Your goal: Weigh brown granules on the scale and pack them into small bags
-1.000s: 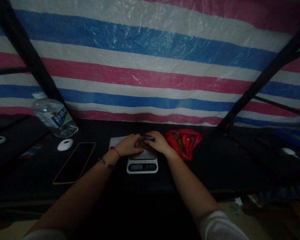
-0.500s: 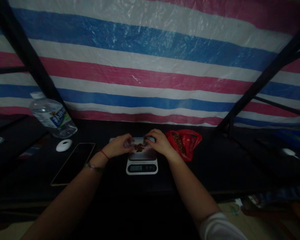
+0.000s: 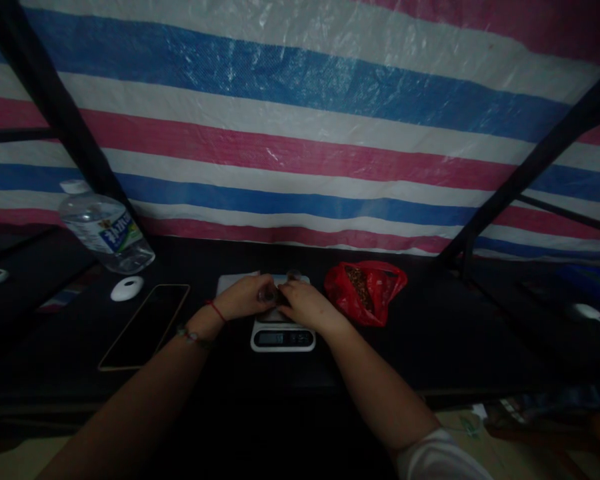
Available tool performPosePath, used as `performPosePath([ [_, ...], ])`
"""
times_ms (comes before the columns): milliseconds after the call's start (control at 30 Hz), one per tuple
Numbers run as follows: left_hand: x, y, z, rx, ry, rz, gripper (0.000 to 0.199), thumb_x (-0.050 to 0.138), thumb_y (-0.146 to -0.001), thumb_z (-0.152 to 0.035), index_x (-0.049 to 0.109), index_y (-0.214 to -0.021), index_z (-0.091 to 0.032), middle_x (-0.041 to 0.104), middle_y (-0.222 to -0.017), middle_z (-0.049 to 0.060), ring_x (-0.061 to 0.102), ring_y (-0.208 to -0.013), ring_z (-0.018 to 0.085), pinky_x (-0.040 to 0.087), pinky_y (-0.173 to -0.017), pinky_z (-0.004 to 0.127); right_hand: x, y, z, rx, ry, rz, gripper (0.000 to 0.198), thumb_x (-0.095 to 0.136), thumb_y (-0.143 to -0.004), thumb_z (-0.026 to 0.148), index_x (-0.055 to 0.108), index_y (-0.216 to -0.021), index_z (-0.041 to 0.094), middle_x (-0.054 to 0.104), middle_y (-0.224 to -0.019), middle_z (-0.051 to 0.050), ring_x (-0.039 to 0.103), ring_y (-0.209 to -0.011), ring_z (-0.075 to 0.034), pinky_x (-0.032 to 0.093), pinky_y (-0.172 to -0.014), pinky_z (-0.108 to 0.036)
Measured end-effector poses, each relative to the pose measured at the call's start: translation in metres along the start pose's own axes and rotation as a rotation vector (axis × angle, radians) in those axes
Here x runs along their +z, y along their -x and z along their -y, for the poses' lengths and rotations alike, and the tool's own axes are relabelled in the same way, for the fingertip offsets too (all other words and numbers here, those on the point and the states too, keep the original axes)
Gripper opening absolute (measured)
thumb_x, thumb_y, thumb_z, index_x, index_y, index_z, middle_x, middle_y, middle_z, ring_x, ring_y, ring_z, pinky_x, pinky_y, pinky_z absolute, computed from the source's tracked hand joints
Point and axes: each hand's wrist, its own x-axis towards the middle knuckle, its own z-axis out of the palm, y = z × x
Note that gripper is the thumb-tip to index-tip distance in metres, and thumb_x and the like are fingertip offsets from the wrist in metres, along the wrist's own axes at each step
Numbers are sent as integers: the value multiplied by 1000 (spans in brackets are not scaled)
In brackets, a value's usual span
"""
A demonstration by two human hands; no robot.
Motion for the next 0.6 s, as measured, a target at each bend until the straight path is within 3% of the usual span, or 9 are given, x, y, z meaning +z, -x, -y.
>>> performPosePath([
  [600, 2, 1, 2, 36, -6, -1, 8, 58, -77, -26, 60, -81, -20, 66, -76, 1, 62, -69, 17, 44, -63, 27, 9, -12, 6, 85, 89, 5, 23, 50, -84, 13, 69, -96, 13, 68, -96, -14, 63, -91, -23, 49, -81, -33],
])
